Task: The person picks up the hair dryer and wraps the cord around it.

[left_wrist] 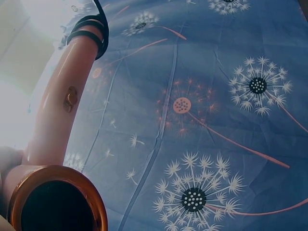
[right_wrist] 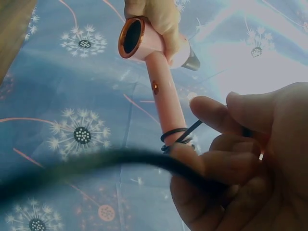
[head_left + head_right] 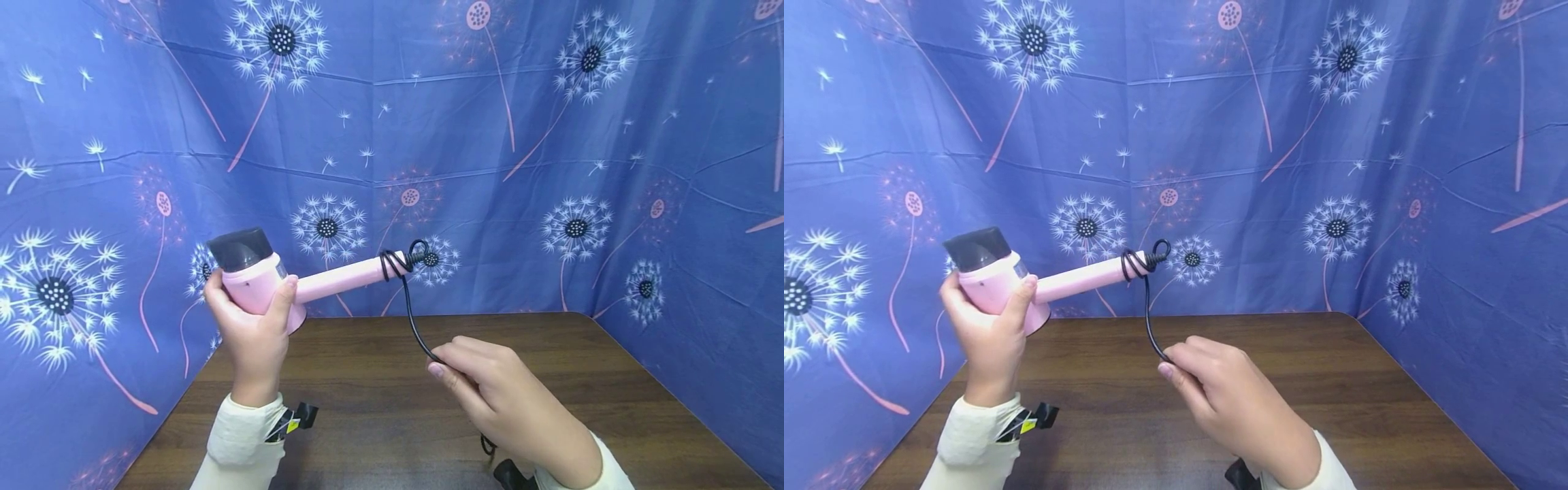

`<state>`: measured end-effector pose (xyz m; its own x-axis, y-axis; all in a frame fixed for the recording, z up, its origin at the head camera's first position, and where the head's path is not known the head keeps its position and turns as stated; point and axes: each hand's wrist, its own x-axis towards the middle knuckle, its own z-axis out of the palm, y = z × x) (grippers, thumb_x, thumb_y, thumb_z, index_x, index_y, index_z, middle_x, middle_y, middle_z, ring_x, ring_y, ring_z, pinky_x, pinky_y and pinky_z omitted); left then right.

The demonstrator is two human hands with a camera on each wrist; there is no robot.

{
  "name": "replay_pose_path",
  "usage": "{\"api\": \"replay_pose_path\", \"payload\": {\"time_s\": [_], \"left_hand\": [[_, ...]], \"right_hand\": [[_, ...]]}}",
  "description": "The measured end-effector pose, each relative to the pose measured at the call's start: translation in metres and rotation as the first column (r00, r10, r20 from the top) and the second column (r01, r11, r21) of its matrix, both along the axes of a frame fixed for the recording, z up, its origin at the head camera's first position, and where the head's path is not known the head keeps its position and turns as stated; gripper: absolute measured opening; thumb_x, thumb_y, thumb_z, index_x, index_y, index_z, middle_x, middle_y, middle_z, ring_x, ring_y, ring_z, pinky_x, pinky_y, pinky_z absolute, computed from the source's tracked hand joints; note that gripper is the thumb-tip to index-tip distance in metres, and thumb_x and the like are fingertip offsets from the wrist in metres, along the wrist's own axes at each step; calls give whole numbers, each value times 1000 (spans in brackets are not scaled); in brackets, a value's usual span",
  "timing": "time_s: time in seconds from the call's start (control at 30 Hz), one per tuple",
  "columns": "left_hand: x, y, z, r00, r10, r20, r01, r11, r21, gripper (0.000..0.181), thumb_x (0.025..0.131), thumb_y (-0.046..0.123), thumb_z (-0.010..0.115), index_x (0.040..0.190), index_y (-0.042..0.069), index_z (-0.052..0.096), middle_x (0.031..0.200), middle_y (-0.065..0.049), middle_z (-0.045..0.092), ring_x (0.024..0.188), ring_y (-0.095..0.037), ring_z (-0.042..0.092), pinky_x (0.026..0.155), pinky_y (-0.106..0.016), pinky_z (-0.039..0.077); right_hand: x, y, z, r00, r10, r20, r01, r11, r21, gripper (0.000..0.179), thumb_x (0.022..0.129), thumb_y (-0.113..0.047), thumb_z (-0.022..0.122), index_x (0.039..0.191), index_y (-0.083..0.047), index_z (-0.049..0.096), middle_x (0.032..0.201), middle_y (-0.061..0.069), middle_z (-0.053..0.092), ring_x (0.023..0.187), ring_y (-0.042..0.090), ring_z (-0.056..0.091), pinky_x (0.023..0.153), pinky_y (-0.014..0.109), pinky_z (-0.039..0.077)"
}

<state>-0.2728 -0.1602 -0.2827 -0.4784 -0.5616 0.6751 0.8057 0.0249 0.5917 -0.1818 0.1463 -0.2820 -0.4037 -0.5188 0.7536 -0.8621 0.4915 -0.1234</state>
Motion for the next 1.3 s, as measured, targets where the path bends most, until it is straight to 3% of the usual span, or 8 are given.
{"api": "replay_pose_path", "payload": {"time_s": [0.5, 0.77, 1.13, 1.3], "left_hand": [[2, 0, -2, 996, 56, 68, -48, 992, -115, 87, 72, 3, 91, 144, 17, 44, 120, -3, 60, 102, -24, 61, 86, -31, 51], [5, 3, -2, 985, 129, 112, -104, 972, -210, 90, 69, 8, 95, 145, 15, 46, 117, 5, 60, 99, -18, 60, 84, -30, 50], [6, 6, -4, 980, 142, 137, -90, 941, -325, 91, 68, 10, 95, 145, 12, 47, 118, 1, 62, 96, -14, 59, 82, -28, 50], [5, 6, -6, 984, 100, 149, -34, 919, -392, 91, 69, 11, 95, 145, 13, 46, 118, -1, 62, 95, -15, 60, 80, -27, 51]], "right_hand": [[2, 3, 5, 991, 34, -131, -37, 999, -17, 20, 96, -5, 69, 103, -23, 68, 80, -18, 47, 70, -7, 39, 62, 4, 33], [1, 5, 8, 984, 54, -170, -60, 998, -28, 15, 98, -6, 67, 105, -20, 70, 79, -16, 47, 70, -6, 39, 61, 4, 33], [0, 10, 13, 978, 46, -204, -62, 995, -72, 11, 101, -10, 65, 106, -17, 71, 78, -15, 47, 69, -5, 38, 61, 7, 34], [-2, 11, 14, 977, 43, -210, -64, 994, -93, 11, 102, -12, 64, 106, -17, 72, 78, -14, 48, 69, -4, 38, 60, 8, 33]]}}
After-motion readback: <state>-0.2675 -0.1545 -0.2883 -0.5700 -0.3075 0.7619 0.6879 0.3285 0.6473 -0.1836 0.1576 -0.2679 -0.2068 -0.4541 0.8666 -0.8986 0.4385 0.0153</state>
